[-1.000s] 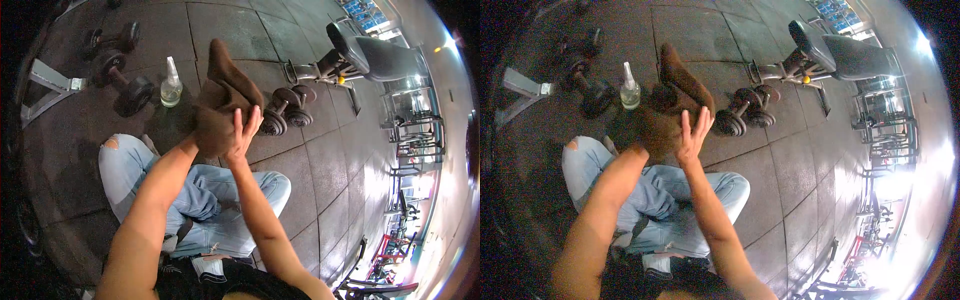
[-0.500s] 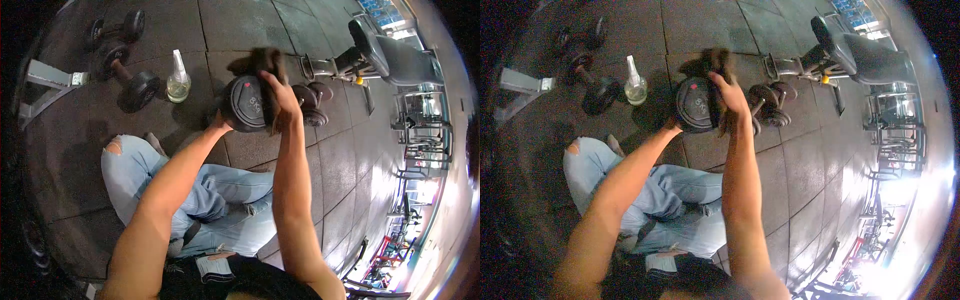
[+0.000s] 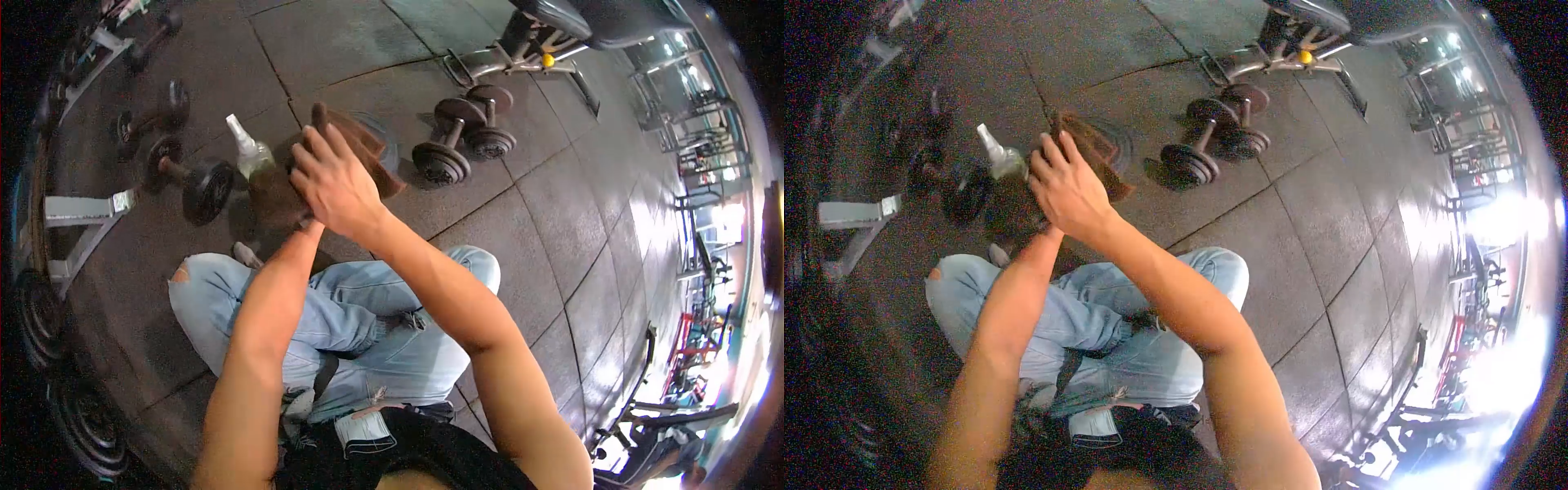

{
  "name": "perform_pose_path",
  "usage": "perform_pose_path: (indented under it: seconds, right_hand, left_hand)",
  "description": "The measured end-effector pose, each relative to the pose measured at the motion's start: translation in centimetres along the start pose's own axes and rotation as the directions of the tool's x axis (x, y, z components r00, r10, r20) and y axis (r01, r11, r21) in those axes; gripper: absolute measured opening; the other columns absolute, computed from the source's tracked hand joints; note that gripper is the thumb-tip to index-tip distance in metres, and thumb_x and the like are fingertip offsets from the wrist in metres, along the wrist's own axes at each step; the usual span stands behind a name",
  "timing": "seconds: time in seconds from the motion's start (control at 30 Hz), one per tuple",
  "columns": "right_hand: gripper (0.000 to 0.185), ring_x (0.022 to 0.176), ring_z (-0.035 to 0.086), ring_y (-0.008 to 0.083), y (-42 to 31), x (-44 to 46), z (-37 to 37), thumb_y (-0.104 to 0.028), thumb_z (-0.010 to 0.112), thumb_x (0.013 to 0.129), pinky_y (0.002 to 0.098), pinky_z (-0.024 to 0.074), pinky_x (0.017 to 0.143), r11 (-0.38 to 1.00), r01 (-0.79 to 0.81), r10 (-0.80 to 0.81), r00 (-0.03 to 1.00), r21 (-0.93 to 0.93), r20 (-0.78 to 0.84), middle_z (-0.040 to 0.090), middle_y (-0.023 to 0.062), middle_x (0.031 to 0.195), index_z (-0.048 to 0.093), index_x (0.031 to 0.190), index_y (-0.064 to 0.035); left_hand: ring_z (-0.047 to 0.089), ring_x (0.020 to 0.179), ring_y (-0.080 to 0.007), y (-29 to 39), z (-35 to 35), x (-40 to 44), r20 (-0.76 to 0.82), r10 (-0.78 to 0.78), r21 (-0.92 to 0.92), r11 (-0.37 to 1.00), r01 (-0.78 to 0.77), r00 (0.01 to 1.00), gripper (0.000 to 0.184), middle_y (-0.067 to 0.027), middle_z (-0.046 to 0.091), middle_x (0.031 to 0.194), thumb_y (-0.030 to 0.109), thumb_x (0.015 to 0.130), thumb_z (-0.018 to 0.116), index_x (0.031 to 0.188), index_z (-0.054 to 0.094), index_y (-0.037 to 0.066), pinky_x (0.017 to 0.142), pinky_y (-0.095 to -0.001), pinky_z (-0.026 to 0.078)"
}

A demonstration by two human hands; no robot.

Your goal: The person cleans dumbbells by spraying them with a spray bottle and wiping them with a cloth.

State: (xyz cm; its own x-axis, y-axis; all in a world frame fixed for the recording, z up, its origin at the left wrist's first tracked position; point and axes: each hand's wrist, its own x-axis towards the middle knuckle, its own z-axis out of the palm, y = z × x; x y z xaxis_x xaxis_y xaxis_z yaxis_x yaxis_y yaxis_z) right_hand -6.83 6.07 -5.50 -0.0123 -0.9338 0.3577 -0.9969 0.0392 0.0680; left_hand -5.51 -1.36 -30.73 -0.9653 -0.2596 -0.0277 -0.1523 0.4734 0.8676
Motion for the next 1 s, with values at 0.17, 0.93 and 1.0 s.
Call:
perform_pose_path:
  seconds: [0.17, 0.93, 1.0]
  right_hand:
    - [0.05, 0.136, 0.039, 0.0399, 2.5, -6.9, 0.7, -0.025, 0.054, 0.084, 0.053, 0.0296, 0.113, 0.988, 0.06, -0.03, 0.979, 0.142, -0.204, 0.046, 0.0161, 0.145, 0.057, 0.131, -0.0072]
    - [0.053, 0.118, 0.057, 0.0379, 5.1, 2.6, 1.0, -0.038, 0.078, 0.065, 0.0492, 0.0428, 0.104, 0.95, 0.047, -0.029, 0.998, 0.309, -0.063, 0.067, 0.0175, 0.111, 0.068, 0.104, -0.004]
    - [0.062, 0.133, 0.043, 0.0376, 4.3, 0.0, -0.1, -0.034, 0.079, 0.06, 0.052, 0.0293, 0.115, 0.931, 0.043, -0.055, 0.998, 0.362, 0.022, 0.058, 0.0126, 0.131, 0.064, 0.114, -0.0066]
  left_hand:
    - [0.036, 0.14, -0.0313, 0.0, -2.3, -3.8, 0.045, -0.004, 0.066, 0.998, 0.001, 0.999, 0.086, -0.0177, 0.038, 0.151, 0.053, 0.082, 0.066, 0.146, 0.037, 0.003, 0.116, -0.0401, 0.03]
    - [0.036, 0.14, -0.0327, 2.4, -2.9, -1.1, 0.132, -0.396, 0.161, 0.913, 0.374, 0.909, 0.089, -0.0202, 0.039, 0.15, 0.06, 0.082, 0.062, 0.145, 0.039, 0.001, 0.115, -0.0403, 0.031]
    - [0.036, 0.14, -0.0328, 2.9, -2.9, -0.8, 0.139, -0.406, 0.161, 0.909, 0.384, 0.903, 0.09, -0.0204, 0.039, 0.15, 0.061, 0.082, 0.061, 0.145, 0.039, 0.001, 0.115, -0.0404, 0.031]
